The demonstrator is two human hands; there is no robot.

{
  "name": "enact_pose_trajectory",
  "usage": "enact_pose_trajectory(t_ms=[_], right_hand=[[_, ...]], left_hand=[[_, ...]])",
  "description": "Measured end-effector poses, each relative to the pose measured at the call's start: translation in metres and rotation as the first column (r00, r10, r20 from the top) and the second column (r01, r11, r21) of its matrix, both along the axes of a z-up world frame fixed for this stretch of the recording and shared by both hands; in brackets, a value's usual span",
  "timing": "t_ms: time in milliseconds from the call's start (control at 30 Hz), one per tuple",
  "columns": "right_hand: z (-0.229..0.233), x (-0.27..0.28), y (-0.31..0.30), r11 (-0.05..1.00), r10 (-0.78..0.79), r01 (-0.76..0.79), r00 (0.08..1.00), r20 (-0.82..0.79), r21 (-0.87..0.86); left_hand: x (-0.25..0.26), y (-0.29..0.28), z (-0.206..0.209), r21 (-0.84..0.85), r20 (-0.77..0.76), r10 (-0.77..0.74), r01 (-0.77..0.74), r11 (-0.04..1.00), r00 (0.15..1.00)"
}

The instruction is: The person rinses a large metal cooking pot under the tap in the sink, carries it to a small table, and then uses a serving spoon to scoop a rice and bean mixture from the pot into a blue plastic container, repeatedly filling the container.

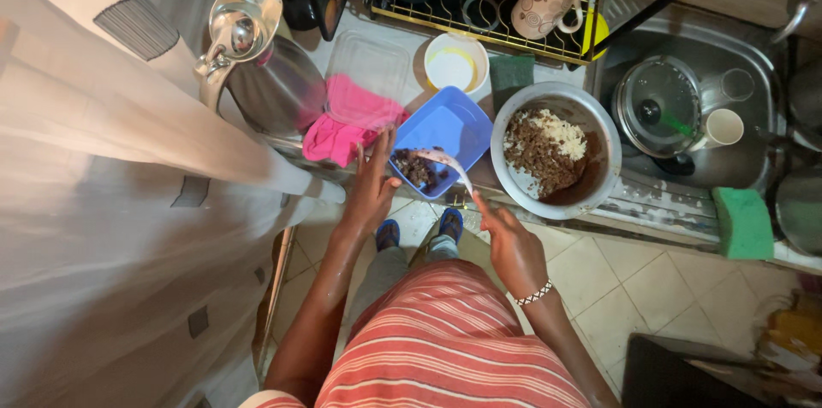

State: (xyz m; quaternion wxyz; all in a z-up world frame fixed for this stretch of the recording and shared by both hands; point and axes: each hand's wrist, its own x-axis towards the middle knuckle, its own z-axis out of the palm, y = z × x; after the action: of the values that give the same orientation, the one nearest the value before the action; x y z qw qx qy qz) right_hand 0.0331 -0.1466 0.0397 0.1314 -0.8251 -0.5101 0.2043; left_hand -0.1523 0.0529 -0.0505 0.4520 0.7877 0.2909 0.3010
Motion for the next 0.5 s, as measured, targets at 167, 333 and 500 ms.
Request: enact_pose_trajectory(t_ms=[167,333,500], right_hand=[[0.000,0.003,-0.001,1.000,0.013,-0.013,1.000,0.001,0.004],[-0.006,0.009,-0.006,0.995,-0.034,0.052,0.978,-0.205,0.087],[-0.015,0.021,-0.018,0.944,-0.143,0.297,0.760,-0.634,0.144]], left_hand=[[0.001,0.002,0.003,0.010,-0.016,0.007,-0.007,1.000,1.000],[0.000,0.003,0.013,-0.038,-0.030,-0.017,0.016,0.999,0.999],[0.014,0.006,0.023,0.002,-0.024,-0.036,0.036,0.999,0.999]])
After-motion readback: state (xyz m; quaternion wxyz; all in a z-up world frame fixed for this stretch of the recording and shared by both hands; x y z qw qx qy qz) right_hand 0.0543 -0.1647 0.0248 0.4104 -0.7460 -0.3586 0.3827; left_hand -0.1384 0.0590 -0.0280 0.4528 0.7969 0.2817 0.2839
